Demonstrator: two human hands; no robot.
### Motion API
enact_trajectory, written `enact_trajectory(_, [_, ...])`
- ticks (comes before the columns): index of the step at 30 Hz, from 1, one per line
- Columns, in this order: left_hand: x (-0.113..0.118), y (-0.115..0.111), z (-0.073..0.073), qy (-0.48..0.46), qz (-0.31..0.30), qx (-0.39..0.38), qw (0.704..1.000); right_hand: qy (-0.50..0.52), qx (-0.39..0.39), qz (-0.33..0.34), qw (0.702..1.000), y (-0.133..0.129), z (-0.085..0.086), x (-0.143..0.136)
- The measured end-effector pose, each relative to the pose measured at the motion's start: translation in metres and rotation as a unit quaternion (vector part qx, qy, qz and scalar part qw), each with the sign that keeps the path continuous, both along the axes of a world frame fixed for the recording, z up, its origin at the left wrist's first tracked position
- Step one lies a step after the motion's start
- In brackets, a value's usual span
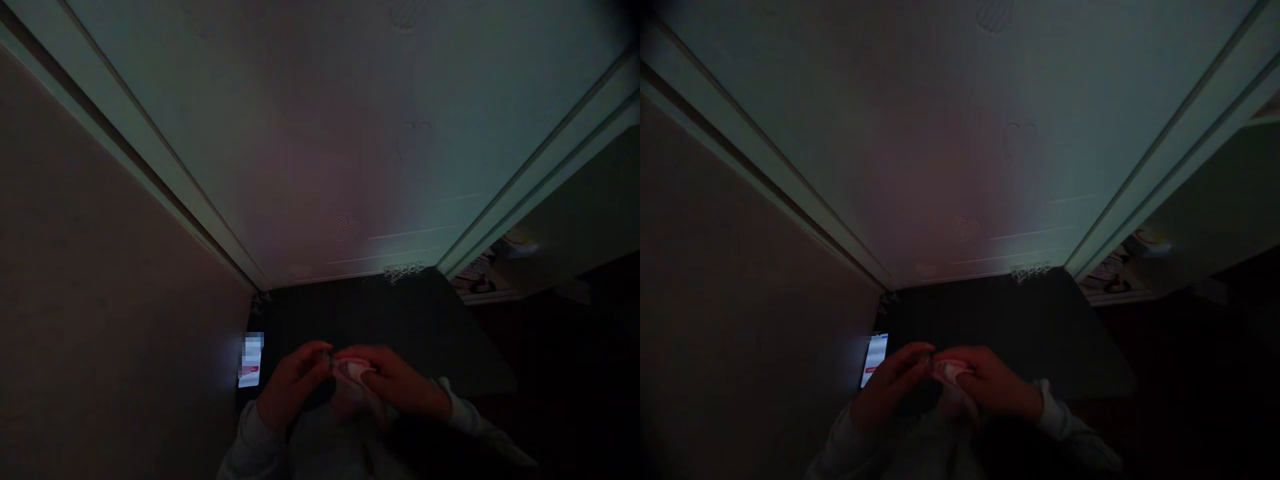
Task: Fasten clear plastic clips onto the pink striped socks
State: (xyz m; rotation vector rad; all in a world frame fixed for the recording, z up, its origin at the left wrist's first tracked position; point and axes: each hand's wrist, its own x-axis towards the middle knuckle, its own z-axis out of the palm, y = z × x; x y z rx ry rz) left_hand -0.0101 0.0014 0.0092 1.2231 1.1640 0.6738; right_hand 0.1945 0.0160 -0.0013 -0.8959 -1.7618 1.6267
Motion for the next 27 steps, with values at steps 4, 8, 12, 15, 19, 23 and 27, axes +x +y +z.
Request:
enact_trajectory(4, [0.000,-0.001,-0.001,-0.011,0.014,-0.018,1.000,-0.008,-0.015,-0.015,1.000,0.001,-0.001,-0.001])
enact_trajectory(8, [0.000,-0.001,-0.001,-0.017,0.015,-0.007,1.000,-0.030,-0.031,-0.031,0.999,0.001,-0.004,-0.002])
enact_trajectory(12, [-0.001,0.001,0.001,-0.017,0.006,0.012,1.000,-0.046,-0.068,-0.051,0.995,0.004,-0.003,-0.001])
enact_trajectory(15, [-0.003,0.000,0.003,0.008,-0.005,0.032,0.999,-0.051,-0.076,-0.050,0.995,0.006,0.001,0.001])
enact_trajectory(19, [-0.004,-0.003,0.001,0.050,-0.024,0.068,0.996,-0.041,-0.099,-0.050,0.993,0.007,0.001,0.003])
enact_trajectory(23, [0.001,0.003,0.005,0.093,-0.035,0.082,0.992,-0.020,-0.105,-0.060,0.992,0.007,-0.010,0.001])
enact_trajectory(27, [-0.005,0.004,0.040,0.166,0.034,0.156,0.973,-0.039,-0.089,-0.077,0.992,0.008,-0.017,-0.001])
